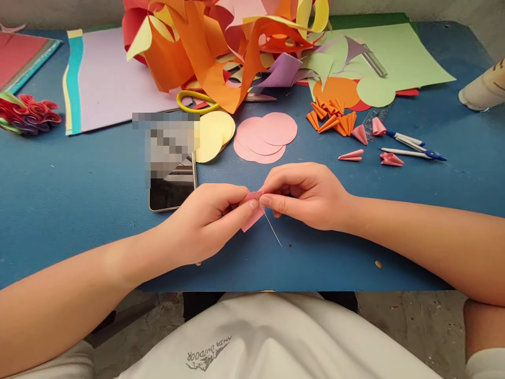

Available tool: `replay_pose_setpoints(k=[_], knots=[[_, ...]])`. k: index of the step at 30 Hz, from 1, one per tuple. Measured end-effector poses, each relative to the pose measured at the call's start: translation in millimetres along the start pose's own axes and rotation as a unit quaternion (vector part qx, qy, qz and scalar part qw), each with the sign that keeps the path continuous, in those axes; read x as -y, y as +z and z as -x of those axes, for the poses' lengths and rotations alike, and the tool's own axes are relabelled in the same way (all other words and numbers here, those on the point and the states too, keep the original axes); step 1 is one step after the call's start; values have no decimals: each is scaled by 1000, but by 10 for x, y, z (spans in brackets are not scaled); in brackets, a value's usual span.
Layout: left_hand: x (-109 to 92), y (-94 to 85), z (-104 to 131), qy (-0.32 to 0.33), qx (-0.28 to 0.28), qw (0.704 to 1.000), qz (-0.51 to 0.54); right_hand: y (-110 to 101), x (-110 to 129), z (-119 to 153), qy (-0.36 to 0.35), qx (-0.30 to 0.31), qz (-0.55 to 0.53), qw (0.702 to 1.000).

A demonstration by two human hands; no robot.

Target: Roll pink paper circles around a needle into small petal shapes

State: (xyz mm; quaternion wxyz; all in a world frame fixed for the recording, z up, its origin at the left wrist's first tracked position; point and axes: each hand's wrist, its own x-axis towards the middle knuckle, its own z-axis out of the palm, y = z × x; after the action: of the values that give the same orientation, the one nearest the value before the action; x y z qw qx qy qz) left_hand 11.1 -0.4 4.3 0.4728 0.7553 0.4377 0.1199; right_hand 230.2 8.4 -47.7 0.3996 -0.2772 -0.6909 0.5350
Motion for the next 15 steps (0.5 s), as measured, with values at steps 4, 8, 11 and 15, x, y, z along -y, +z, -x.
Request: replay_pose_setpoints(k=[4,8,11,15], knots=[[-1,0,4,18,6,999,-31,-7,-19,0,-7,5,13,1000],[22,-5,-1,35,14,998,-49,-20,-21,-6,-8,14,11,1000],[40,-9,-11,47,18,997,-57,-22,-14,-10,3,14,4,1000],[20,-4,-13,34,2,998,-56,-8,-8,-10,20,-7,-3,1000]])
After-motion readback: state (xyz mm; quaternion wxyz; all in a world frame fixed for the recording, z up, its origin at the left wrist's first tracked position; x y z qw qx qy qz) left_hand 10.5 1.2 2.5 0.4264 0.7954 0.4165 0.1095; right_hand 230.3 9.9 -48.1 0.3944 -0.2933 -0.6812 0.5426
